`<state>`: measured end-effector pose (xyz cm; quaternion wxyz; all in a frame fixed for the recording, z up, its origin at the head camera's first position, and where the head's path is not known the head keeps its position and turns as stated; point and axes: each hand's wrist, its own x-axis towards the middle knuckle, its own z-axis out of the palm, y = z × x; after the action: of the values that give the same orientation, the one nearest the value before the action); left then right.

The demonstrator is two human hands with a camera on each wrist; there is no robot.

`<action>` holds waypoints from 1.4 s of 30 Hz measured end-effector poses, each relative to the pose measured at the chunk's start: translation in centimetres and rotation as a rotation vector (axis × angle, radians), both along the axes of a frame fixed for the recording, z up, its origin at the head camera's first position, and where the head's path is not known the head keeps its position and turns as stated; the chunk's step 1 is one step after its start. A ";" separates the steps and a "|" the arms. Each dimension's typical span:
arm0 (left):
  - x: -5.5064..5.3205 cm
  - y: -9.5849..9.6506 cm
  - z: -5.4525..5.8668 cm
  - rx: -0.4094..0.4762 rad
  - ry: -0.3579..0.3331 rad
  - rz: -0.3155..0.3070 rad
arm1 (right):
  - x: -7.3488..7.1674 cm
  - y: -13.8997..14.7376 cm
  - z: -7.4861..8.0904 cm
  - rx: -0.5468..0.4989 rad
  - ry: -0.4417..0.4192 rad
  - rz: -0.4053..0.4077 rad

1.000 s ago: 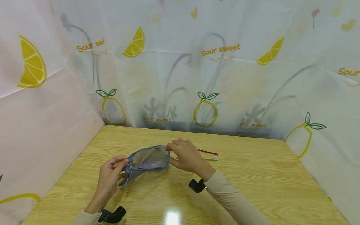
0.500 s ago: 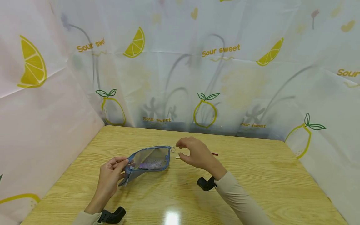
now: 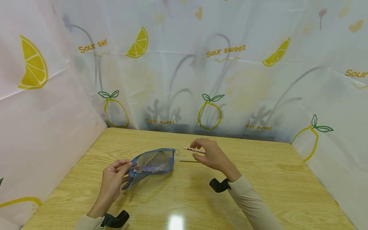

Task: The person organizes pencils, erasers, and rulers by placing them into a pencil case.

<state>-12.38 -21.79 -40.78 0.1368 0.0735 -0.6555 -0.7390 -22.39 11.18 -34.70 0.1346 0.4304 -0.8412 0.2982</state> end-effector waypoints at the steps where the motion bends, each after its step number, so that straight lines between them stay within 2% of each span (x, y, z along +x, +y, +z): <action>1: 0.0 0.0 0.0 0.002 0.000 0.000 | -0.1 0.1 -0.1 -0.006 -0.006 -0.003; 7: 0.0 0.0 0.0 0.002 0.009 -0.003 | -0.1 0.9 -0.4 -0.038 -0.035 -0.022; 11: 0.0 0.1 -0.1 -0.006 0.024 0.003 | -0.2 1.4 -0.6 -0.067 -0.088 -0.028; 17: -0.1 -0.1 0.1 0.011 -0.006 0.005 | -0.9 2.2 -1.4 -0.116 -0.166 -0.035; 24: -0.2 -0.2 0.0 0.032 -0.032 0.014 | -1.5 3.0 -2.4 -0.122 -0.235 -0.051; 32: -0.2 -0.3 -0.2 0.015 0.018 0.015 | -2.3 3.4 -3.4 -0.116 -0.297 -0.066; 42: -0.4 -0.5 -0.1 0.059 -0.016 -0.014 | -2.9 4.2 -5.1 -0.156 -0.404 -0.084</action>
<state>-12.74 -22.25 -40.85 0.1242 0.0786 -0.6350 -0.7584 -25.30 15.35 -39.78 0.0085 0.3150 -0.8427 0.4366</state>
